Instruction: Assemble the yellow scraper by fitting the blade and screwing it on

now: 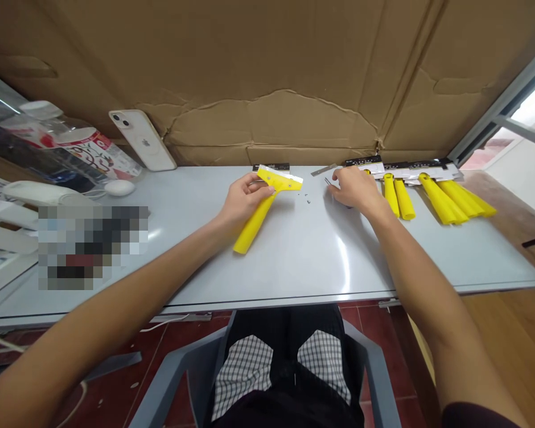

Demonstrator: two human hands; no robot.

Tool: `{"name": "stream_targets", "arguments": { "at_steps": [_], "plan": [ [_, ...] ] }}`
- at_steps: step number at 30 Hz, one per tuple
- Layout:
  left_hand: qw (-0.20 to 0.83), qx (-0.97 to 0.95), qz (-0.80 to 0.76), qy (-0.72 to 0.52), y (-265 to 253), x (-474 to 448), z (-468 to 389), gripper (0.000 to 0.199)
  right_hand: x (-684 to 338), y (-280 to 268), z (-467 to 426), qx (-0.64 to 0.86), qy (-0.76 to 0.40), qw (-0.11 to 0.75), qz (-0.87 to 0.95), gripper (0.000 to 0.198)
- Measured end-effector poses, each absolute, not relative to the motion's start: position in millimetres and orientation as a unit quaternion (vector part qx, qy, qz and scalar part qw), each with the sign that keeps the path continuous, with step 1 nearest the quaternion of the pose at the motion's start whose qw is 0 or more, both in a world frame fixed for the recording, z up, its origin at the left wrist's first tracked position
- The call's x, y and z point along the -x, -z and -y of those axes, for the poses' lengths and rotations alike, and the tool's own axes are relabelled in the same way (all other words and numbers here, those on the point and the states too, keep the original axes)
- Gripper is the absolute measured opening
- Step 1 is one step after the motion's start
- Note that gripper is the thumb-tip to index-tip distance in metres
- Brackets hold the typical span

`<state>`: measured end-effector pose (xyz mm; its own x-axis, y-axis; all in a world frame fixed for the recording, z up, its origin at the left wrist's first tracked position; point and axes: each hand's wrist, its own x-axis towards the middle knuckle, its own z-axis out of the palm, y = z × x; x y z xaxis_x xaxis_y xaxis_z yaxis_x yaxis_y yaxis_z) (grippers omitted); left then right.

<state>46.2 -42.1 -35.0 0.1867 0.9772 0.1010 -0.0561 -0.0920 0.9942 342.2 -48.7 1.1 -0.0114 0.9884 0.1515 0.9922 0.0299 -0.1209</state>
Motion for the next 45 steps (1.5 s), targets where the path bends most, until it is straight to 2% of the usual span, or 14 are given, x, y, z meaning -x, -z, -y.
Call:
{"name": "stream_targets", "arguments": {
  "at_steps": [3,7,12,17,20,23,26,28,30,32,34,39,43,45],
  "plan": [
    [0.561,-0.522,-0.395,-0.506,36.7,-46.4,37.9,0.042,-321.6,-8.4,61.1,0.658,0.010,0.186,0.730,0.023],
    [0.579,-0.487,-0.353,-0.550,37.8,-47.1,33.6,0.050,-279.8,-9.4,84.7,0.564,-0.155,0.288,0.758,0.032],
    [0.585,-0.488,-0.324,-0.561,38.0,-46.5,35.3,0.056,-247.2,7.7,101.4,0.513,-0.415,0.301,0.689,0.041],
    [0.603,-0.498,-0.304,-0.545,39.4,-49.3,39.7,0.065,-243.9,23.2,97.8,0.476,-0.504,0.311,0.651,0.032],
    [0.597,-0.524,-0.302,-0.527,40.6,-47.2,30.9,0.068,-244.8,22.4,96.3,0.471,-0.525,0.323,0.631,0.026],
    [0.543,-0.543,-0.341,-0.542,42.7,-33.7,8.0,0.066,-245.5,14.5,97.3,0.473,-0.542,0.345,0.602,0.030],
    [0.356,-0.646,-0.419,-0.529,47.4,-11.0,-17.0,0.066,-247.3,7.1,97.2,0.478,-0.555,0.367,0.574,0.037],
    [0.219,-0.752,-0.432,-0.447,51.9,2.2,-26.8,0.077,-249.8,5.7,94.5,0.482,-0.553,0.383,0.561,0.042],
    [0.153,-0.825,-0.419,-0.347,56.7,9.4,-29.8,0.082,-253.6,7.2,89.7,0.490,-0.543,0.400,0.553,0.047],
    [0.134,-0.860,-0.425,-0.247,60.3,10.4,-28.7,0.074,-258.2,9.7,83.6,0.499,-0.528,0.416,0.547,0.049],
    [0.116,-0.869,-0.436,-0.204,61.7,8.5,-27.3,0.060,-263.1,11.6,77.7,0.510,-0.513,0.426,0.544,0.047],
    [0.073,-0.843,-0.472,-0.246,59.2,8.0,-30.6,0.044,-272.8,11.0,68.8,0.533,-0.487,0.436,0.537,0.034],
    [0.079,-0.822,-0.495,-0.272,61.7,10.9,-34.7,0.066,-279.3,9.9,64.7,0.543,-0.477,0.441,0.531,0.027],
    [0.089,-0.818,-0.501,-0.267,62.9,11.4,-35.3,0.069,-282.7,10.4,61.8,0.548,-0.469,0.443,0.533,0.028]
  ]
}}
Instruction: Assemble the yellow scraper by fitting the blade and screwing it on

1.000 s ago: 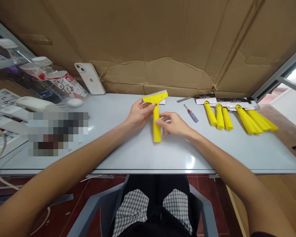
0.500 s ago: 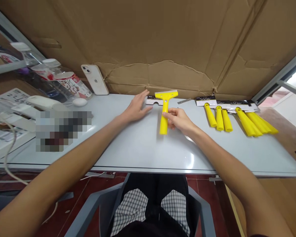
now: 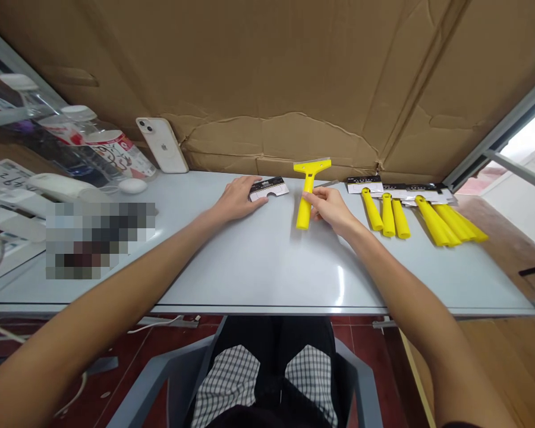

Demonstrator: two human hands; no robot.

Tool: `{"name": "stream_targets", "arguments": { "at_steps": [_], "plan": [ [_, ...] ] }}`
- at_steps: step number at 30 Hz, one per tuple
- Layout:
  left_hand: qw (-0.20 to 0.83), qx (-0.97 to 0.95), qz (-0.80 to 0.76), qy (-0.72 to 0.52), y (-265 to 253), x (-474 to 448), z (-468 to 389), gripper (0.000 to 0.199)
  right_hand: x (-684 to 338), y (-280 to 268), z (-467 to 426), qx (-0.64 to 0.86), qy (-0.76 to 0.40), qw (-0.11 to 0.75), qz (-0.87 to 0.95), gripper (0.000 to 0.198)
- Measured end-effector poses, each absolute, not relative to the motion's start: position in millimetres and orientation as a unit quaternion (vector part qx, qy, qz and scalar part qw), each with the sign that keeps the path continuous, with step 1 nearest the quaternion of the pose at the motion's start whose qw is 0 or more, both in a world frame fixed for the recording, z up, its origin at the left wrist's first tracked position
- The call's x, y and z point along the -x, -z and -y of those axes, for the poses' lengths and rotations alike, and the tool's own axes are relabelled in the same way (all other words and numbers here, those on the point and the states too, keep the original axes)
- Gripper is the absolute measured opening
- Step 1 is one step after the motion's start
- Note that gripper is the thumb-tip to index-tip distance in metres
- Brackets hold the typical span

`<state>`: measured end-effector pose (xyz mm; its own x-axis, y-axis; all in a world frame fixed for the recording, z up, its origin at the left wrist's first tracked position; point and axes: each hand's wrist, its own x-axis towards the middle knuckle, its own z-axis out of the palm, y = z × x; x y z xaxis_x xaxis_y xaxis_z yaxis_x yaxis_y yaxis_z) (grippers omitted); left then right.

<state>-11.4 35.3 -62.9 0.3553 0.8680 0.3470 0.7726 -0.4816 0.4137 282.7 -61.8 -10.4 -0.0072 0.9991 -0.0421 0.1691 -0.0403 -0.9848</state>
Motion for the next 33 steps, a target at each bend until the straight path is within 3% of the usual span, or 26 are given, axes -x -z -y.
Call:
{"name": "stream_targets", "arguments": {
  "at_steps": [6,9,11,13,16,18,22,28,33],
  "plan": [
    [0.087,-0.814,-0.510,-0.262,53.2,8.6,-28.9,0.066,-291.2,13.4,53.3,0.564,-0.453,0.452,0.521,0.030],
    [0.113,-0.783,-0.519,-0.324,44.9,4.7,-25.0,0.064,-293.7,13.5,51.3,0.569,-0.450,0.458,0.515,0.024],
    [0.207,-0.722,-0.526,-0.400,39.9,1.5,-24.5,0.057,-294.7,12.9,50.7,0.567,-0.452,0.461,0.511,0.020],
    [0.377,-0.621,-0.517,-0.453,35.6,-1.2,-25.5,0.050,-295.3,12.3,50.5,0.566,-0.454,0.465,0.507,0.016],
    [0.617,-0.479,-0.446,-0.436,31.1,-3.4,-27.0,0.054,-296.1,12.7,50.2,0.567,-0.454,0.466,0.506,0.016],
    [0.691,-0.428,-0.405,-0.419,29.5,-4.5,-25.7,0.052,-296.7,14.1,49.7,0.569,-0.452,0.461,0.510,0.018],
    [0.726,-0.398,-0.366,-0.425,27.8,-8.3,-16.4,0.027,-295.7,16.4,48.7,0.563,-0.455,0.462,0.513,0.021],
    [0.722,-0.425,-0.366,-0.405,23.7,-11.4,0.8,0.065,-290.8,13.0,51.7,0.544,-0.463,0.474,0.515,0.023],
    [0.739,-0.452,-0.336,-0.371,24.4,-14.7,6.2,0.056,-287.1,8.8,55.5,0.535,-0.478,0.479,0.506,0.021]
  ]
}}
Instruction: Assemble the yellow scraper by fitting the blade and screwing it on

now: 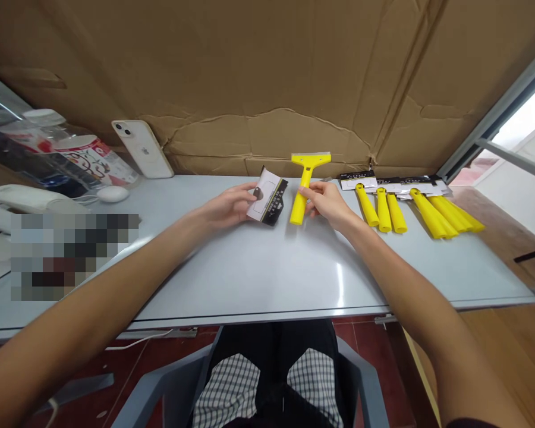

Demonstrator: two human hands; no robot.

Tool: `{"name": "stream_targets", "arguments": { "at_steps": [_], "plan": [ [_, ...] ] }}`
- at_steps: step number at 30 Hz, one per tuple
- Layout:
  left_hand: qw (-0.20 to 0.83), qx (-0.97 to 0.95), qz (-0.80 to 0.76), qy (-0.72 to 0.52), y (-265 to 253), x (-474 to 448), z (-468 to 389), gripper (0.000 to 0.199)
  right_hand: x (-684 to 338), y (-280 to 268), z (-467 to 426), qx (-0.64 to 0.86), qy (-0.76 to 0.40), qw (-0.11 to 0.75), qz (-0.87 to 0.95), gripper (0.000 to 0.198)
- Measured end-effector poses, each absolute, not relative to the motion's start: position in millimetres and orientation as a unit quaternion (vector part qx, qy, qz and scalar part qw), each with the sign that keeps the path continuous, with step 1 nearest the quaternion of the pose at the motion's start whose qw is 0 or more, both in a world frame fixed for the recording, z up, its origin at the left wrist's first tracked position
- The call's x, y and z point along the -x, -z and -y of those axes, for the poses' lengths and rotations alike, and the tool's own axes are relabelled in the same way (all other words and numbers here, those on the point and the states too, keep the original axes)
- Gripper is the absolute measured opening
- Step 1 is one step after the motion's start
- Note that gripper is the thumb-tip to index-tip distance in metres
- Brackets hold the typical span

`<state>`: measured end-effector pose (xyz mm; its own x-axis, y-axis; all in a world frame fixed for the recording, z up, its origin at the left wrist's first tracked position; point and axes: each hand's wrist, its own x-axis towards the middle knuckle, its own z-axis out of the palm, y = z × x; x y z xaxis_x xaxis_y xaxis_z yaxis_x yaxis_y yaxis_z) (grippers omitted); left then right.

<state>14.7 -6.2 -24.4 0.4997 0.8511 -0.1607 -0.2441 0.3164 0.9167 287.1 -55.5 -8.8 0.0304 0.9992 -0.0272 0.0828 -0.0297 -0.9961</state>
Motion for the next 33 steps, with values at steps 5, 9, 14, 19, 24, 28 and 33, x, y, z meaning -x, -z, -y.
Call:
{"name": "stream_targets", "arguments": {
  "at_steps": [5,9,14,19,24,28,33],
  "plan": [
    [0.724,-0.463,-0.328,-0.392,29.9,-27.8,15.8,0.056,-279.4,6.5,60.4,0.524,-0.534,0.506,0.429,0.012],
    [0.710,-0.451,-0.330,-0.429,32.0,-34.9,21.0,0.050,-274.7,4.9,64.3,0.507,-0.547,0.522,0.413,0.014],
    [0.708,-0.414,-0.306,-0.484,32.0,-33.5,17.6,0.047,-277.0,6.2,62.7,0.494,-0.529,0.562,0.400,0.018],
    [0.719,-0.377,-0.294,-0.503,29.8,-41.2,27.0,0.056,-275.6,7.8,63.9,0.465,-0.523,0.599,0.388,0.021],
    [0.707,-0.391,-0.353,-0.471,35.8,-52.3,34.4,0.065,-270.6,5.9,71.0,0.427,-0.560,0.579,0.410,0.023],
    [0.620,-0.449,-0.448,-0.462,40.7,-49.8,28.5,0.050,-272.2,5.1,71.4,0.440,-0.546,0.575,0.421,0.024],
    [0.402,-0.649,-0.498,-0.411,28.5,-30.1,25.7,0.063,-277.6,3.7,68.4,0.448,-0.519,0.598,0.416,0.031]
  ]
}}
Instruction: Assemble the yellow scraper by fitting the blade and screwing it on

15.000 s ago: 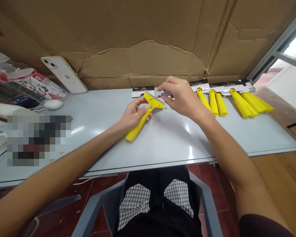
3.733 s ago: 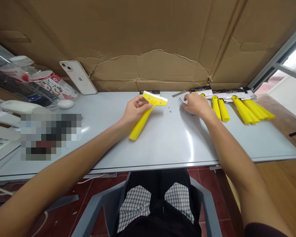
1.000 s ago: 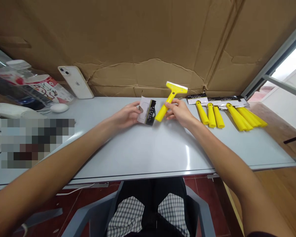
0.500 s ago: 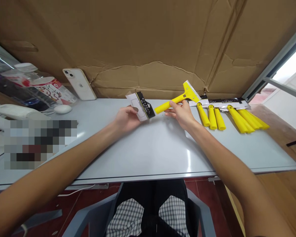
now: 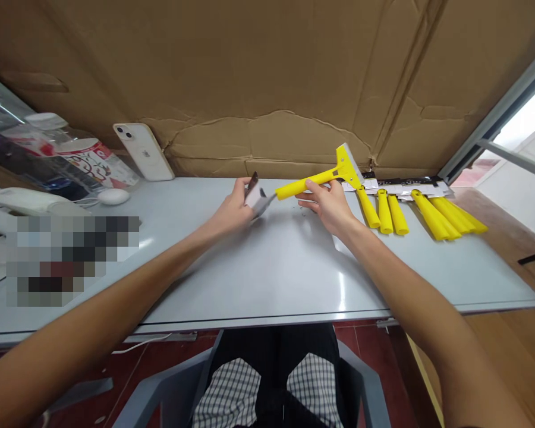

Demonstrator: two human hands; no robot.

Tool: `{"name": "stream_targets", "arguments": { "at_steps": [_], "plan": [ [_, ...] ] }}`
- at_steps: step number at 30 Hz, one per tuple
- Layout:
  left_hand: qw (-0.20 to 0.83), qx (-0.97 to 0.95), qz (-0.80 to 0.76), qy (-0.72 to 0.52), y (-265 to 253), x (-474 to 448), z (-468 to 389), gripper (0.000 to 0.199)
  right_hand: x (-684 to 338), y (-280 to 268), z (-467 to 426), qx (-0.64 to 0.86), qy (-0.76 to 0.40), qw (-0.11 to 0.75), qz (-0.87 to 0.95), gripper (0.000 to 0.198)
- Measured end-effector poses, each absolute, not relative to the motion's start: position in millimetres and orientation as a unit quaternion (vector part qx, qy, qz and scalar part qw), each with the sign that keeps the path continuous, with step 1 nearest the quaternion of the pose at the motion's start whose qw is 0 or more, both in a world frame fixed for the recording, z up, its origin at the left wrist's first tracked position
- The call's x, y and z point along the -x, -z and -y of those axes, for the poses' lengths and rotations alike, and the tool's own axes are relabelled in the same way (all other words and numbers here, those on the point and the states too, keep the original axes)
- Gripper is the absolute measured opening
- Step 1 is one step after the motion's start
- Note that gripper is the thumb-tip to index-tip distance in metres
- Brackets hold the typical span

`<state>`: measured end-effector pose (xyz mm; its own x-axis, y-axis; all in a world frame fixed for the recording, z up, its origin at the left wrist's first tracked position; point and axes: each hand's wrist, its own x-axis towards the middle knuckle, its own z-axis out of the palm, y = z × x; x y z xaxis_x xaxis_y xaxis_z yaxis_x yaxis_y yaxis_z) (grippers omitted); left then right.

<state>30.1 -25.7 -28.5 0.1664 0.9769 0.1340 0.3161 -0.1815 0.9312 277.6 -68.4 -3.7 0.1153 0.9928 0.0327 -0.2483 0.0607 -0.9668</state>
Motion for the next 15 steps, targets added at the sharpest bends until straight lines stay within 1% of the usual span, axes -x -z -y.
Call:
{"name": "stream_targets", "arguments": {
  "at_steps": [3,6,8,11,15],
  "plan": [
    [0.274,-0.763,-0.467,-0.354,23.9,-23.1,29.7,0.081,-279.7,2.6,67.7,0.439,-0.508,0.616,0.411,0.032],
    [0.160,-0.825,-0.450,-0.302,28.6,-24.1,34.6,0.085,-278.9,3.6,67.8,0.443,-0.517,0.606,0.412,0.029],
    [0.116,-0.842,-0.445,-0.283,33.1,-26.5,37.6,0.080,-277.1,5.6,68.2,0.458,-0.531,0.582,0.413,0.029],
    [0.078,-0.848,-0.453,-0.263,34.9,-28.3,41.0,0.067,-275.4,7.8,68.4,0.476,-0.554,0.551,0.403,0.025],
    [0.067,-0.843,-0.473,-0.248,30.9,-26.1,42.4,0.051,-279.2,2.8,68.5,0.475,-0.580,0.548,0.373,0.020]
  ]
}}
